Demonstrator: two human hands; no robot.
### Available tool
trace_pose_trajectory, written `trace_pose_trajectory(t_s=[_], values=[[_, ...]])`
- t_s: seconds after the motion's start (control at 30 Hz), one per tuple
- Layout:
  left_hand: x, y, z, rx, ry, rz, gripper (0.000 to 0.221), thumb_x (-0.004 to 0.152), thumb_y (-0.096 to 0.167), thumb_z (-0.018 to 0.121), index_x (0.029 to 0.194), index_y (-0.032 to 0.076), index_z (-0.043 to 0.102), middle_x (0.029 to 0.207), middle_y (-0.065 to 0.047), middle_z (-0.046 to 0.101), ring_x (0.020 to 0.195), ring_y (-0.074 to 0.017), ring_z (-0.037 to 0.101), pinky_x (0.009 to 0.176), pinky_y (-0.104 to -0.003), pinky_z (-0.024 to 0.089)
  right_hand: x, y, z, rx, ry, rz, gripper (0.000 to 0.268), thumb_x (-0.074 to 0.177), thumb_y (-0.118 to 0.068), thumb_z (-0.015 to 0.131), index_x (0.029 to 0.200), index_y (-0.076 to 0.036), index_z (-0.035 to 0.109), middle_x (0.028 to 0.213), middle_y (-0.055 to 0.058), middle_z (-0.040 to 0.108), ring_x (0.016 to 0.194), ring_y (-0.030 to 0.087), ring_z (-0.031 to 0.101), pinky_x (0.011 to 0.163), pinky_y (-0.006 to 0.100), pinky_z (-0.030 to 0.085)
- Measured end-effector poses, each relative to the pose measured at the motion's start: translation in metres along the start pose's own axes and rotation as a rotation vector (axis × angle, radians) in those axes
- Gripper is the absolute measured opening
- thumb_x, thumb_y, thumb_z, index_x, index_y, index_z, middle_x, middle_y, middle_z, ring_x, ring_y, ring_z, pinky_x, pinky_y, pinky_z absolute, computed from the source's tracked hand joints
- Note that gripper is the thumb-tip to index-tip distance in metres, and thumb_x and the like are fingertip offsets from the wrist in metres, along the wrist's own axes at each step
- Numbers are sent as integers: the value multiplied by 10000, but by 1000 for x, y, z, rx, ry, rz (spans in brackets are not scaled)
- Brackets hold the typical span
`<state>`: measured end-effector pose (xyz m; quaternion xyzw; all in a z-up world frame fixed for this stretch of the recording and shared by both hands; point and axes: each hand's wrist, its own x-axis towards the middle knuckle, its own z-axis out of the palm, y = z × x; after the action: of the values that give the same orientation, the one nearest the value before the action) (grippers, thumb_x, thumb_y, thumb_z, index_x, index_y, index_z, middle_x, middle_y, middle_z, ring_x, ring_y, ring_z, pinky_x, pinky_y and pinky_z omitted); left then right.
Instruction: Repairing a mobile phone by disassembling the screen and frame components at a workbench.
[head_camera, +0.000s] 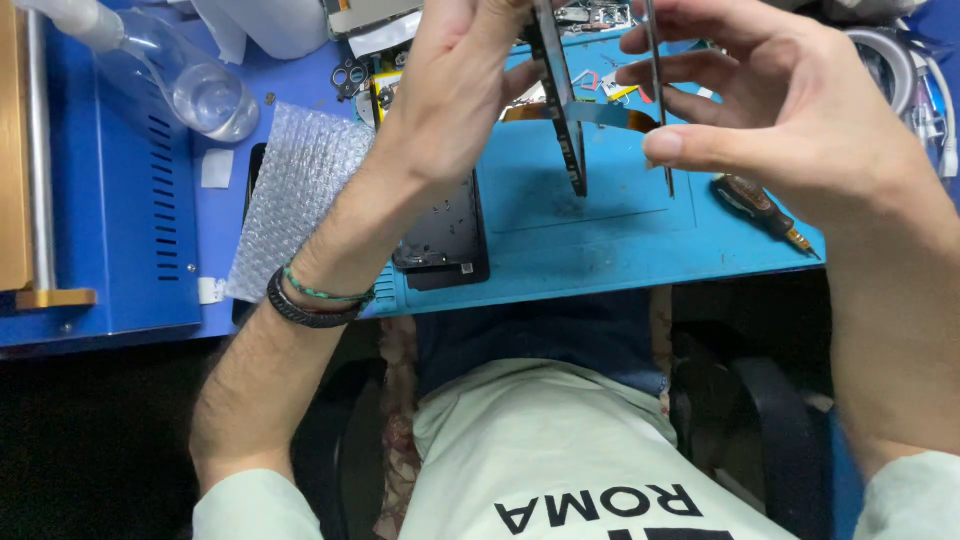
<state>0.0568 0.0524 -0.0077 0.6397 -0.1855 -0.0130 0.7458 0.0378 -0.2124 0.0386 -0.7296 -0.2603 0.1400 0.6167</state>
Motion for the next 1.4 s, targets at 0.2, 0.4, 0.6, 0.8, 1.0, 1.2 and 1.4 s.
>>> trace_pose_trajectory(t_s=[0.2, 0.4, 0.6, 0.8, 1.0, 1.2, 1.4], values=[[5, -7, 3, -368, -170, 200, 210, 1247, 350, 528, 1371, 217, 632, 1345, 22, 664, 1234, -205, 652, 986, -561, 674, 12, -5, 5, -35, -9, 50, 614, 937, -66, 722, 1495, -68, 466, 1506, 119, 563, 1348, 264, 639, 797, 337, 677], [7, -4, 10, -441, -8, 91, 262, 1155, 402, 656, 1278, 171, 659, 1274, 9, 734, 1134, -216, 716, 858, -547, 629, 19, -5, 5, -158, -11, -45, 580, 978, -224, 759, 1482, -117, 493, 1474, 89, 606, 1374, 271, 647, 1151, 379, 588], [7, 4, 16, -396, -58, 133, 204, 1160, 383, 608, 1232, 197, 647, 1210, 15, 704, 1136, -215, 685, 974, -619, 650, 22, 2, 4, -127, -22, -36, 575, 986, -182, 744, 1497, -105, 491, 1475, 112, 603, 1394, 280, 649, 1153, 384, 604], [13, 11, 24, -356, -32, 68, 160, 1066, 318, 601, 1031, 174, 660, 1029, -1, 701, 1028, -189, 686, 871, -463, 632, 21, 8, 3, -38, 3, 47, 551, 963, -127, 740, 1467, -114, 519, 1451, 76, 634, 1342, 218, 684, 1128, 343, 647], [15, 18, 32, -355, 3, 29, 144, 1022, 197, 550, 924, 142, 639, 922, -23, 660, 902, -147, 638, 802, -393, 588, 22, -1, 7, -6, -15, 42, 609, 935, -86, 746, 1491, -101, 499, 1485, 73, 621, 1352, 217, 684, 1161, 325, 617], [13, 12, 33, -380, 48, 59, 95, 1022, 293, 649, 967, 216, 643, 968, 73, 673, 961, -111, 639, 822, -406, 542, 23, -5, 11, -6, -12, 49, 593, 909, -122, 753, 1460, -96, 535, 1461, 71, 649, 1374, 218, 677, 1177, 336, 600], [12, 6, 32, -413, 46, 84, 97, 1069, 303, 669, 1088, 211, 643, 1062, 51, 666, 1004, -118, 631, 864, -412, 554, 26, 3, 9, -19, -36, 51, 655, 894, -53, 768, 1491, -123, 508, 1516, 78, 596, 1412, 188, 591, 1132, 302, 535]])
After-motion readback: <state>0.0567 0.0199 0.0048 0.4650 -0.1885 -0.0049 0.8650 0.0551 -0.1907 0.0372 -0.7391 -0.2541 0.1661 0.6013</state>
